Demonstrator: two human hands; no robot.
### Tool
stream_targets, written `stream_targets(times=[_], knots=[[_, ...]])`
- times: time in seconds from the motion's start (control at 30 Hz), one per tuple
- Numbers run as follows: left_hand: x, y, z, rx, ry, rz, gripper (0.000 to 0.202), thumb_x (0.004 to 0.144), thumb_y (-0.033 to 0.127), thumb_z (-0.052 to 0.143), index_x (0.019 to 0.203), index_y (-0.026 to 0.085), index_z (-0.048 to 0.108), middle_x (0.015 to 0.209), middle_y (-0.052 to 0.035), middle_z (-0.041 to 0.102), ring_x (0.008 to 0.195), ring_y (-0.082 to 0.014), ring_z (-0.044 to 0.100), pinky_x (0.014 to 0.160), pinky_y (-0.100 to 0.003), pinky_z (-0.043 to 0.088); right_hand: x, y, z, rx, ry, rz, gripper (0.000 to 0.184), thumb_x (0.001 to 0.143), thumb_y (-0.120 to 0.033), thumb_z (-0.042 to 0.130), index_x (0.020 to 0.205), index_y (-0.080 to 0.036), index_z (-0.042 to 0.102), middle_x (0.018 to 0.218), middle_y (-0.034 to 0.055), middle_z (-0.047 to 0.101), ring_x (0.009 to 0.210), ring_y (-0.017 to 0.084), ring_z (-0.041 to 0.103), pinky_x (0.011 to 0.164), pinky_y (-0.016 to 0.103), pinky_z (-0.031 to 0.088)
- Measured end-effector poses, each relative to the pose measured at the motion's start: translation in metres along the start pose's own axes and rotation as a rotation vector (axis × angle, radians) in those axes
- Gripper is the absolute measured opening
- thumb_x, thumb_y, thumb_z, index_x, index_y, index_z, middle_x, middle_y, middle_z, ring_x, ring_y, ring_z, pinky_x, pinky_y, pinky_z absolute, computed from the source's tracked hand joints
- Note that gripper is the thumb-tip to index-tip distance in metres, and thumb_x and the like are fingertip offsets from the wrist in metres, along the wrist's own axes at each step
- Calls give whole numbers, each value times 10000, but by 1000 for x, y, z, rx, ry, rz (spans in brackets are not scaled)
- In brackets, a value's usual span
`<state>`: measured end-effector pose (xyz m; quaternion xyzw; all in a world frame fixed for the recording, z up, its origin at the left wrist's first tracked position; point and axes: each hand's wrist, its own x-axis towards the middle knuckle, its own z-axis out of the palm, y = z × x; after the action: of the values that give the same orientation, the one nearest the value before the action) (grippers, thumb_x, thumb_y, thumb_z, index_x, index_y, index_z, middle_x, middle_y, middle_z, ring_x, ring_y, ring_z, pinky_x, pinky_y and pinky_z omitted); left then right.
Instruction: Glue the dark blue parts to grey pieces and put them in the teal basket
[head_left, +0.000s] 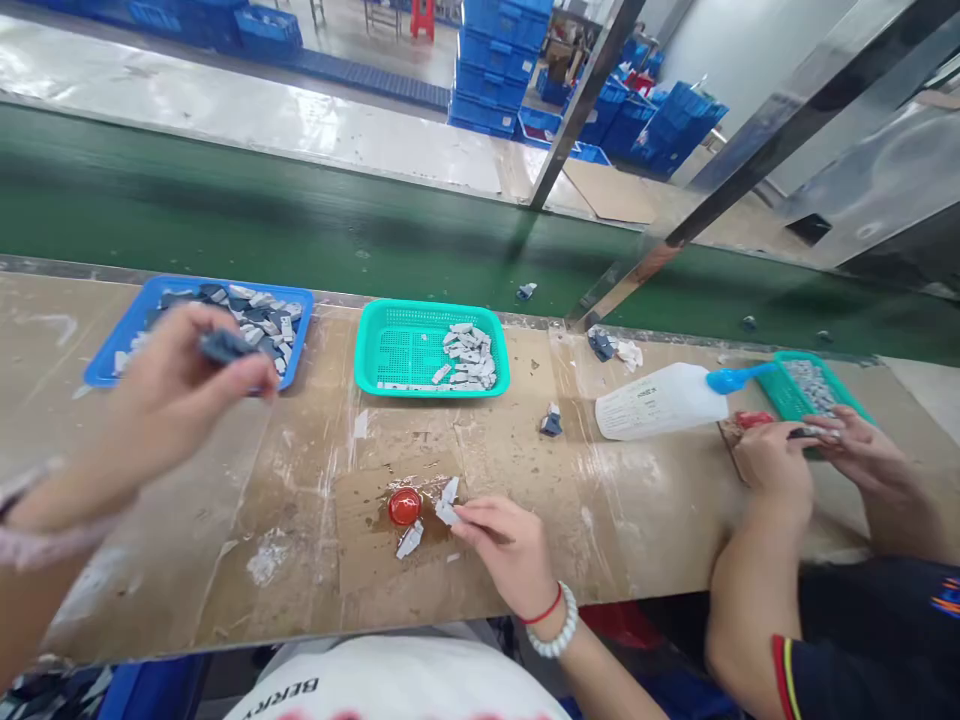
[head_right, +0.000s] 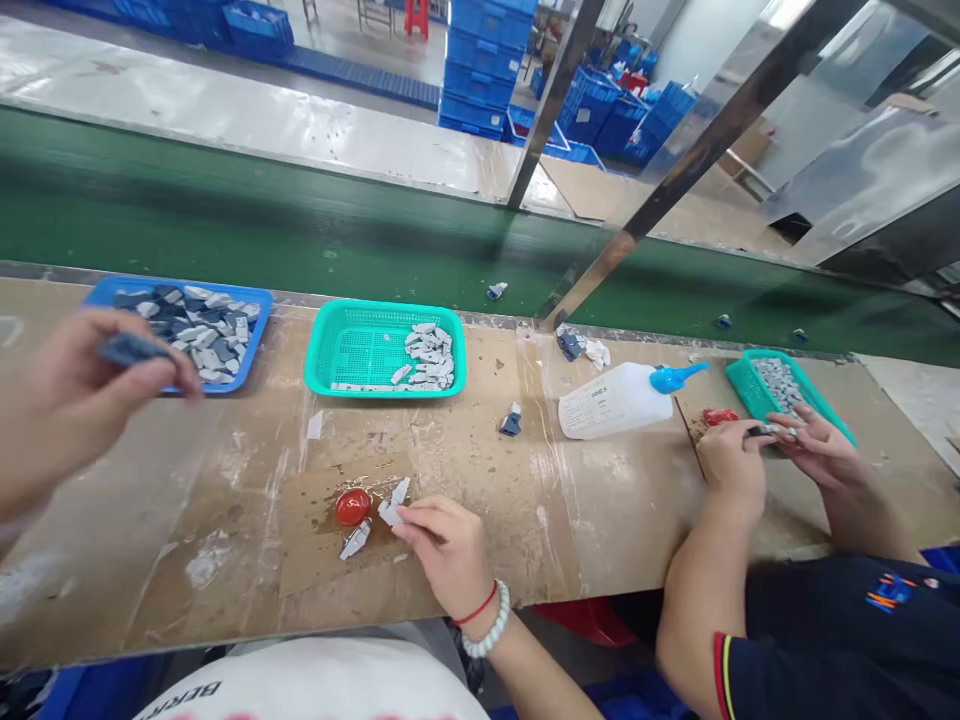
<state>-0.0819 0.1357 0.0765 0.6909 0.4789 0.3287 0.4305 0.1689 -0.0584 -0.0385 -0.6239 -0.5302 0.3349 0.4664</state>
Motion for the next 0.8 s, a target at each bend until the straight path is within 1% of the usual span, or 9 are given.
stream_targets(times=[0.03, 0.1, 0.2, 0.27, 0.33, 0.43, 0.5, 0.67, 0.8], knots=[[-22, -5, 8, -31, -14, 3, 278, 794, 375, 541, 1018, 214, 501, 707, 98, 592, 626, -82, 569, 646, -260, 490, 3, 0, -2, 148, 3, 102, 118, 767, -285, 696, 839, -222, 766, 789, 63, 729, 668, 170, 672, 611, 298, 580], [-58, -16, 28, -62, -45, -73, 266, 808, 427, 545, 988, 233, 555, 683, 67, 572, 572, -86, 524, 581, -262, 455, 7, -3, -4, 401, -17, 286, 186, 702, -345, 749, 813, -196, 768, 676, 51, 716, 557, 153, 646, 533, 276, 570], [-89, -24, 65, -122, -174, -142, 250, 818, 468, 586, 923, 242, 602, 731, 29, 569, 635, -116, 525, 590, -250, 438, 12, -14, -4, 620, -29, 376, 255, 619, -365, 806, 792, -182, 767, 604, 33, 693, 494, 131, 613, 506, 258, 563], [-98, -22, 87, -200, -266, -113, 242, 847, 472, 571, 943, 251, 591, 815, 10, 587, 729, -142, 553, 658, -246, 466, 13, -27, -3, 637, 5, 277, 213, 602, -325, 818, 768, -203, 766, 710, 38, 719, 567, 139, 644, 539, 255, 575], [-104, -16, 104, -263, -312, -88, 260, 870, 480, 546, 1021, 269, 564, 911, -4, 592, 832, -162, 567, 739, -249, 477, 10, -42, -3, 540, 67, 95, 138, 642, -260, 794, 775, -232, 766, 813, 39, 725, 684, 157, 676, 594, 258, 586], [-110, -6, 118, -283, -330, -56, 283, 872, 490, 548, 1080, 299, 531, 960, 0, 573, 864, -166, 553, 756, -242, 464, 5, -62, -5, 293, 145, -187, 186, 723, -167, 729, 856, -294, 759, 841, 23, 717, 773, 160, 681, 669, 271, 587], [-114, -2, 120, -284, -326, -28, 260, 877, 489, 540, 1072, 317, 528, 940, 8, 565, 841, -165, 546, 736, -240, 460, 2, -70, -7, 177, 169, -314, 268, 743, -127, 708, 909, -334, 747, 847, 9, 715, 762, 154, 680, 679, 274, 586], [-117, 4, 127, -202, -274, 37, 223, 896, 485, 494, 1050, 328, 534, 1002, -4, 583, 937, -202, 563, 812, -290, 451, -4, -70, 1, 97, 188, -422, 335, 758, -98, 689, 958, -364, 726, 858, 3, 704, 742, 156, 680, 645, 264, 588], [-116, 2, 142, -132, -175, 10, 245, 914, 503, 423, 937, 285, 533, 882, -10, 599, 808, -212, 564, 747, -322, 452, -14, -61, 15, -23, 176, -466, 357, 818, -85, 601, 1027, -360, 693, 884, 20, 667, 752, 151, 665, 641, 245, 579]])
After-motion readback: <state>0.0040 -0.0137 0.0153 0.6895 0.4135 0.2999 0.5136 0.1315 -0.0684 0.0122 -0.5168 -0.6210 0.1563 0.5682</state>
